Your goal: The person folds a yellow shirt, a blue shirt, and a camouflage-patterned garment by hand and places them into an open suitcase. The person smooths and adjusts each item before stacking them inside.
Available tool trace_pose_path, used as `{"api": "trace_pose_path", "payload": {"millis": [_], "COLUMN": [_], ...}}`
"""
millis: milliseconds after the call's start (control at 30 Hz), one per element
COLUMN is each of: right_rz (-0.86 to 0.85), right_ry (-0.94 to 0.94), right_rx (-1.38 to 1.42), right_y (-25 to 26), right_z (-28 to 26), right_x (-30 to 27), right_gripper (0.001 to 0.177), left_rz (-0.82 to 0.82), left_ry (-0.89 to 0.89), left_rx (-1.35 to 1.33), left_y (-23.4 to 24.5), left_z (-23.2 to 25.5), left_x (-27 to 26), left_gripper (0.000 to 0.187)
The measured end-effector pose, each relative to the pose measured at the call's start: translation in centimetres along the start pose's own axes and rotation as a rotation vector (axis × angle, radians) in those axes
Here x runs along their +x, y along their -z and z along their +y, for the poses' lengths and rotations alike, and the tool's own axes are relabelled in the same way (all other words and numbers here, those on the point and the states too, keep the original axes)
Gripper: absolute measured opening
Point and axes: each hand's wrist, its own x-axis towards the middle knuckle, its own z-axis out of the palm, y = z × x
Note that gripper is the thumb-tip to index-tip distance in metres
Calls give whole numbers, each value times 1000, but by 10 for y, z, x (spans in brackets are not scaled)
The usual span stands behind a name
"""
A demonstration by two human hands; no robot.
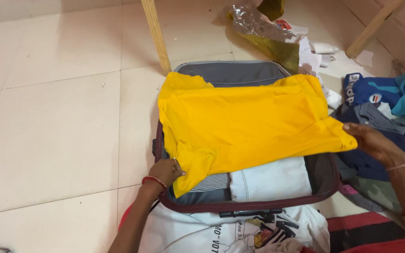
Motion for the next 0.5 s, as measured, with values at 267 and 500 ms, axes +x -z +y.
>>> {"api": "trace_pose_path", "payload": {"millis": [267,500], "right_rz": [-25,-187], "right_ry": [2,24], "right_rx": [55,-543], "right_y": [-26,-19], "right_z": [-16,-11], "right_x": [-21,-23], "right_gripper": [37,35], "left_rz": [-117,285], "left_ry": [291,114], "left_rx": [462,222], "left_y": [-61,-61], "left_z": [17,2], "left_x": [32,18], "left_gripper": [60,22]}}
